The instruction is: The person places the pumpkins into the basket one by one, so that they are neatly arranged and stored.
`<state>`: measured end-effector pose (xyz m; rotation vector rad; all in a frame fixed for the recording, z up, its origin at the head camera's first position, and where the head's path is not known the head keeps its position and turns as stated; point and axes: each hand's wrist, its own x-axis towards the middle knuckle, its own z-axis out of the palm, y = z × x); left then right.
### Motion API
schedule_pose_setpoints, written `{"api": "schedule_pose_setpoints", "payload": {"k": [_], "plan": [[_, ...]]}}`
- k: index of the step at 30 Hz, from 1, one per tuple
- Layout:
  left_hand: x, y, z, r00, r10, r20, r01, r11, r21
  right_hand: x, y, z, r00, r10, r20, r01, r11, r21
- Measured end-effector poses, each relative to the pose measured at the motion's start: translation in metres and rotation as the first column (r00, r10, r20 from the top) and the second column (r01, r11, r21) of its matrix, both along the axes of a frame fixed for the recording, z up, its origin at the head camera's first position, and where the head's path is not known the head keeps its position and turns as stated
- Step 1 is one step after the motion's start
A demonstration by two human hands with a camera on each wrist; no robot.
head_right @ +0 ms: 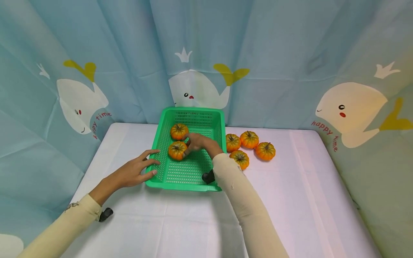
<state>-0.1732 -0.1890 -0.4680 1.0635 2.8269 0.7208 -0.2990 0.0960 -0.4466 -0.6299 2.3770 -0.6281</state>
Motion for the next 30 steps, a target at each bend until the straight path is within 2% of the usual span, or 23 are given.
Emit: {"api": "schedule_pose_setpoints", "payload": {"k": [10, 16, 21, 26, 30], "plan": [[0.001, -0.001, 0.002, 1.000, 0.001, -0.003, -0.001, 1.000, -0.002, 0.000, 0.013, 0.023, 0.995, -0.014, -0.096, -0.002, 0.986, -0.168], [0.001, 0.000, 0.002, 1.000, -0.003, -0.005, 0.003, 1.000, -0.007, 0.012, 0.032, 0.047, 0.989, -0.059, -0.133, 0.023, 0.966, -0.257], [0.000, 0.000, 0.003, 1.000, -0.002, 0.007, 0.002, 1.000, -0.013, 0.019, 0.053, 0.060, 0.981, -0.094, -0.170, 0.039, 0.953, -0.301], [0.000, 0.000, 0.002, 1.000, -0.007, 0.011, 0.007, 1.000, -0.016, 0.029, 0.073, 0.067, 0.967, -0.157, -0.202, 0.075, 0.930, -0.361], [-0.001, 0.000, 0.002, 1.000, -0.011, 0.002, 0.011, 1.000, -0.018, 0.039, 0.090, 0.070, 0.948, -0.244, -0.207, 0.147, 0.907, -0.395]]}}
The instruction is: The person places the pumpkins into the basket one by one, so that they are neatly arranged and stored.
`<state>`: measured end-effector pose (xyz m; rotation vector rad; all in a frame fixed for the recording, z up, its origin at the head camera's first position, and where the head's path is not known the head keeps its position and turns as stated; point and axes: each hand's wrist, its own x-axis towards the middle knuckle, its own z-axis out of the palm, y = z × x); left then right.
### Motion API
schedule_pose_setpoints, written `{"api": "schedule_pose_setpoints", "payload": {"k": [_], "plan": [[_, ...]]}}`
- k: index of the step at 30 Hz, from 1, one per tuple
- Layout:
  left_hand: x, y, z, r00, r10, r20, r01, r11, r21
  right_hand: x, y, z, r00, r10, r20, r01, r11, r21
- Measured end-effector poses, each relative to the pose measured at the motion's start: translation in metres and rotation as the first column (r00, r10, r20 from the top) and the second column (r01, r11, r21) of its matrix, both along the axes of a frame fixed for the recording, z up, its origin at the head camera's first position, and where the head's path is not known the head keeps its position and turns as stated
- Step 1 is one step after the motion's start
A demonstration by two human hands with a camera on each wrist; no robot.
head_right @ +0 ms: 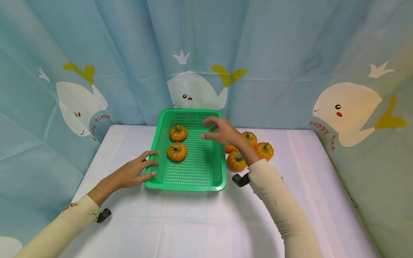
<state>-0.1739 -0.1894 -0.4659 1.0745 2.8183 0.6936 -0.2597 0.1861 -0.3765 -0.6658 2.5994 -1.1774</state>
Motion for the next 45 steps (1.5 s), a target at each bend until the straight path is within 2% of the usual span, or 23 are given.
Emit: {"api": "schedule_pose_setpoints", "payload": {"k": [4, 7, 11, 16, 18, 28, 39, 45], "plan": [[0.000, 0.000, 0.001, 1.000, -0.001, 0.001, 0.001, 1.000, -0.003, 0.011, 0.017, -0.001, 0.998, -0.060, -0.015, 0.060, 0.998, -0.017], [0.000, 0.000, 0.001, 1.000, -0.005, 0.004, 0.005, 1.000, -0.003, 0.019, 0.030, -0.006, 0.993, -0.118, -0.024, 0.118, 0.993, -0.002], [0.000, -0.001, 0.002, 1.000, -0.009, 0.007, 0.009, 1.000, -0.009, 0.028, 0.043, -0.014, 0.984, -0.173, -0.029, 0.172, 0.985, -0.029], [0.000, -0.001, 0.002, 1.000, -0.013, 0.008, 0.013, 1.000, -0.017, 0.037, 0.059, -0.026, 0.979, -0.175, -0.107, 0.173, 0.984, -0.035], [0.000, -0.001, 0.002, 1.000, -0.013, 0.007, 0.013, 1.000, -0.018, 0.041, 0.065, -0.031, 0.976, -0.187, -0.115, 0.187, 0.982, -0.017], [0.000, -0.002, 0.001, 1.000, -0.011, -0.009, 0.011, 1.000, -0.017, 0.055, 0.091, -0.058, 0.984, -0.168, -0.060, 0.171, 0.984, 0.052], [-0.001, -0.002, 0.000, 1.000, -0.015, -0.018, 0.014, 1.000, -0.020, 0.056, 0.103, -0.087, 0.986, -0.156, -0.059, 0.161, 0.984, 0.078], [0.000, 0.000, 0.002, 1.000, -0.010, -0.006, 0.010, 1.000, -0.025, 0.058, 0.103, -0.100, 0.984, -0.177, -0.037, 0.180, 0.975, 0.132]]}}
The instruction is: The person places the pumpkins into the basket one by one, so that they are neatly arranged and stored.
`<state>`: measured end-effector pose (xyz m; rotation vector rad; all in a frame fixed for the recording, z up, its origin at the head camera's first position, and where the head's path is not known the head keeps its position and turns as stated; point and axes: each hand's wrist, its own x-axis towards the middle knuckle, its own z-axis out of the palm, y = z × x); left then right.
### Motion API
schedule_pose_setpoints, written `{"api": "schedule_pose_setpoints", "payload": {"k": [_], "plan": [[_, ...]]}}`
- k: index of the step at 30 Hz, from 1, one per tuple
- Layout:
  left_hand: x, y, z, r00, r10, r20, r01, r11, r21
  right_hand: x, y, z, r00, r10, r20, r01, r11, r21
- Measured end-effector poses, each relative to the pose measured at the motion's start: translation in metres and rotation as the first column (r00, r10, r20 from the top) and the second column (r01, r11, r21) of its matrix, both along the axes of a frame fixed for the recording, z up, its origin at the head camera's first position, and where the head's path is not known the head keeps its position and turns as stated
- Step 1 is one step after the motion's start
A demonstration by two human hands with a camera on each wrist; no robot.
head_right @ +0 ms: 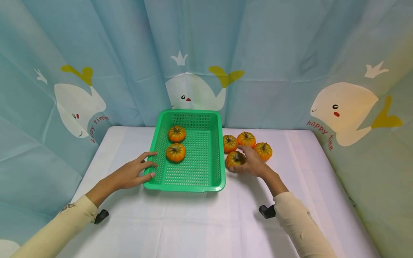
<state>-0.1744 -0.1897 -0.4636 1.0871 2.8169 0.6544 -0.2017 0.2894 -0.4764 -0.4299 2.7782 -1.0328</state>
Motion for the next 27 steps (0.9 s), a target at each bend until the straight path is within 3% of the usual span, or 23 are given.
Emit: {"api": "schedule_pose_setpoints", "payload": {"k": [15, 27], "plan": [[-0.001, -0.002, -0.003, 1.000, 0.010, 0.014, -0.010, 1.000, -0.002, 0.002, 0.002, -0.014, 0.999, -0.021, -0.041, 0.024, 0.996, 0.088], [0.000, -0.001, -0.002, 1.000, 0.006, 0.001, -0.006, 1.000, 0.005, 0.000, 0.005, -0.016, 1.000, -0.019, -0.024, 0.021, 0.995, 0.096]]}}
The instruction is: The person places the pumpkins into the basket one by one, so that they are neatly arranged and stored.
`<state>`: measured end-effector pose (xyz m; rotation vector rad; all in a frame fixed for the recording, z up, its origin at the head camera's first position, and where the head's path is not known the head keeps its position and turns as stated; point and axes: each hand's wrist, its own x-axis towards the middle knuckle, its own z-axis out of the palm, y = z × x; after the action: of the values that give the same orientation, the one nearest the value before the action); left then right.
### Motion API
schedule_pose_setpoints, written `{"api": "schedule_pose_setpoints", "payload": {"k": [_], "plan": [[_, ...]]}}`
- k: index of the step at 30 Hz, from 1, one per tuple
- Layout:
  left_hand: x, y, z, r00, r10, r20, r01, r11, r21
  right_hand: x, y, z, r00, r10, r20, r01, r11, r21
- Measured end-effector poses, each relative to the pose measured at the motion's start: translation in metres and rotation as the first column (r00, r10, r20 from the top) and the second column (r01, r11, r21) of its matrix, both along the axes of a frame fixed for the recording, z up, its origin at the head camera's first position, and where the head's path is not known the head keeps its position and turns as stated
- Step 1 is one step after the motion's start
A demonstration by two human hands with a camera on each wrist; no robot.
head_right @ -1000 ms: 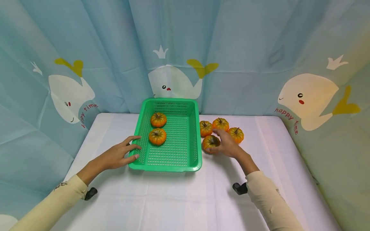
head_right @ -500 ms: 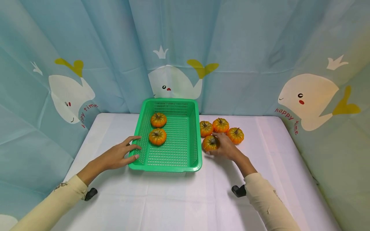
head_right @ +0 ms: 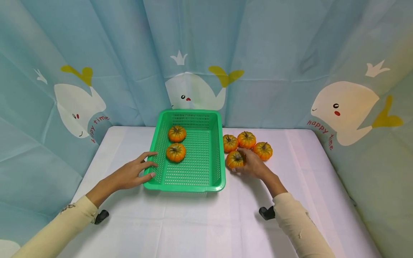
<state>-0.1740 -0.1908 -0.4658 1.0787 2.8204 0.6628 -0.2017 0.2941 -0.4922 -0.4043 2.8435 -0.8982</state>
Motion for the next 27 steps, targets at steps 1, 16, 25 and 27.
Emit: {"api": "schedule_pose_setpoints", "payload": {"k": [1, 16, 25, 27], "plan": [[0.000, 0.000, 0.000, 1.000, 0.000, -0.002, 0.000, 1.000, 0.000, 0.000, 0.000, 0.000, 1.000, 0.001, 0.000, -0.001, 1.000, 0.002], [0.000, 0.001, 0.001, 1.000, 0.001, 0.006, -0.002, 1.000, 0.007, 0.001, -0.002, 0.002, 0.999, 0.012, -0.040, -0.013, 1.000, -0.025], [0.001, 0.001, 0.003, 1.000, -0.002, 0.012, 0.001, 1.000, 0.006, 0.002, 0.000, 0.015, 0.994, 0.007, -0.111, -0.015, 0.997, -0.071], [0.001, 0.001, 0.003, 1.000, -0.001, 0.014, 0.001, 1.000, 0.005, 0.002, 0.000, 0.019, 0.993, 0.003, -0.114, -0.011, 0.998, -0.064]]}}
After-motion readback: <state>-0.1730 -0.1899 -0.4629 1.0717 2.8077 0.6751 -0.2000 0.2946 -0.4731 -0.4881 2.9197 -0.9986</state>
